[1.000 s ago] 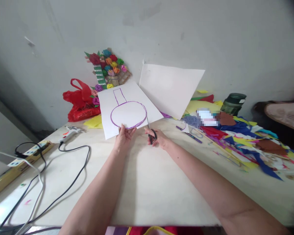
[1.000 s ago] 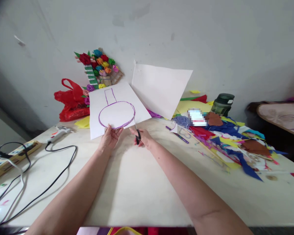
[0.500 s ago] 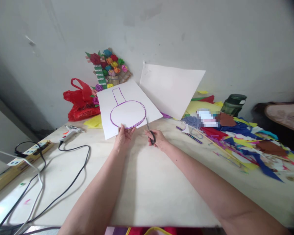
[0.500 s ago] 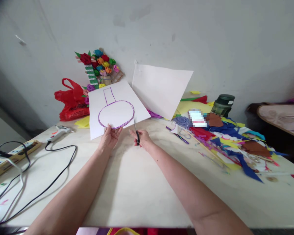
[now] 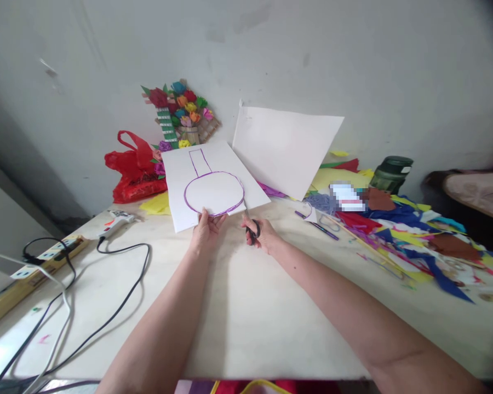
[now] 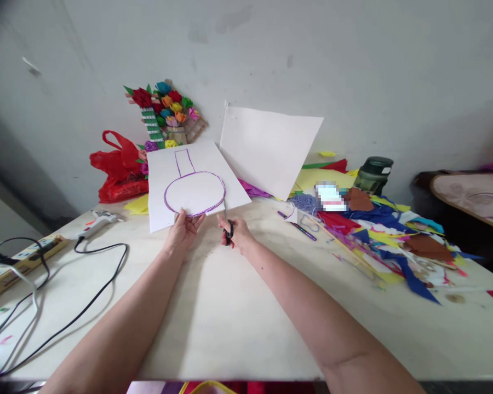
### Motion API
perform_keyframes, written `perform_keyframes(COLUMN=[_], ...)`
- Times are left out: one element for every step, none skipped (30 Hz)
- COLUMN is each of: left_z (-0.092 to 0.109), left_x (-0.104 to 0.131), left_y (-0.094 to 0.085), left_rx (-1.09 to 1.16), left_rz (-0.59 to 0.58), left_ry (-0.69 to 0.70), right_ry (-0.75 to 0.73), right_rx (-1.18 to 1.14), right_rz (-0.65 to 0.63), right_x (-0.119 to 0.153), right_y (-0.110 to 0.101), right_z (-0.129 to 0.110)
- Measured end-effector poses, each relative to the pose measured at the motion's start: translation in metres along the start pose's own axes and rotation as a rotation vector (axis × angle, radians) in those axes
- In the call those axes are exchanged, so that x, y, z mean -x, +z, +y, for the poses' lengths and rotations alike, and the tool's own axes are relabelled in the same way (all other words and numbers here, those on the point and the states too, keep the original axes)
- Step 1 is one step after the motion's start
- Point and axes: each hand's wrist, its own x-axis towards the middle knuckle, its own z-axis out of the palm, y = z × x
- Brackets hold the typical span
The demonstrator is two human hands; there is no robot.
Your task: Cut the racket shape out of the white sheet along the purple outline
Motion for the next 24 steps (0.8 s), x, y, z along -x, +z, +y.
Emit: perform_keyframes(left_z=[0.000,0.000,-0.001,-0.001,-0.001,-0.001,-0.001,-0.002,-0.002,-0.002,-0.002,-0.002,-0.003,-0.003,-0.003,-0.003,-0.003,-0.003,-0.003,-0.003,-0.003,-0.003,-0.003,-0.004], left_x=[0.000,0.000,0.000,0.000,0.000,0.000,0.000,0.000,0.000,0.001,0.001,0.001,0.002,0.002,0.002,0.003,0.003,0.003,0.003,0.003,0.003,0.002,0.002,0.002], left_y=[0.000,0.000,0.000,0.000,0.000,0.000,0.000,0.000,0.000,0.001,0.001,0.002,0.002,0.002,0.003,0.003,0.003,0.003,0.003,0.002,0.002,0.002,0.002,0.002], left_rx=[-0.004,-0.009,-0.014,-0.018,-0.023,-0.028,-0.031,-0.032,-0.031,-0.028,-0.024,-0.020,-0.018,-0.017,-0.016,-0.017,-0.018,-0.019,-0.022,-0.024,-0.028,-0.032,-0.035,-0.036], left_rz=[0.000,0.002,0.003,0.004,0.002,-0.001,-0.002,-0.004,-0.005,-0.003,0.000,0.003,0.006,0.007,0.008,0.008,0.006,0.002,-0.002,-0.007,-0.011,-0.015,-0.015,-0.012], left_ry=[0.002,0.004,0.007,0.010,0.013,0.014,0.015,0.016,0.018,0.020,0.020,0.020,0.018,0.015,0.015,0.014,0.013,0.012,0.009,0.008,0.009,0.010,0.011,0.011], right_ry=[0.004,0.008,0.014,0.023,0.035,0.049,0.062,0.073,0.080,0.084,0.085,0.084,0.085,0.087,0.091,0.094,0.097,0.098,0.098,0.097,0.096,0.094,0.094,0.092], right_rx=[-0.003,-0.007,-0.011,-0.015,-0.017,-0.019,-0.019,-0.018,-0.015,-0.011,-0.004,0.005,0.015,0.027,0.040,0.054,0.071,0.086,0.096,0.102,0.105,0.107,0.107,0.108], right_rz=[-0.002,-0.002,-0.002,-0.001,-0.002,-0.006,-0.012,-0.020,-0.031,-0.043,-0.055,-0.066,-0.077,-0.085,-0.094,-0.101,-0.107,-0.109,-0.104,-0.093,-0.079,-0.064,-0.052,-0.041], right_x=[0.000,0.000,0.000,0.000,0.000,0.000,-0.001,-0.001,-0.002,-0.002,-0.002,-0.003,-0.003,-0.003,-0.003,-0.003,-0.004,-0.004,-0.004,-0.004,-0.004,-0.004,-0.004,-0.004], right_y=[0.000,0.000,-0.001,-0.001,-0.002,-0.003,-0.004,-0.005,-0.006,-0.008,-0.009,-0.010,-0.011,-0.013,-0.014,-0.015,-0.017,-0.018,-0.019,-0.019,-0.019,-0.019,-0.019,-0.019], right_z=[0.000,-0.001,-0.001,-0.001,-0.002,-0.002,-0.002,-0.002,-0.003,-0.003,-0.003,-0.004,-0.004,-0.005,-0.005,-0.006,-0.006,-0.006,-0.007,-0.007,-0.008,-0.008,-0.009,-0.011])
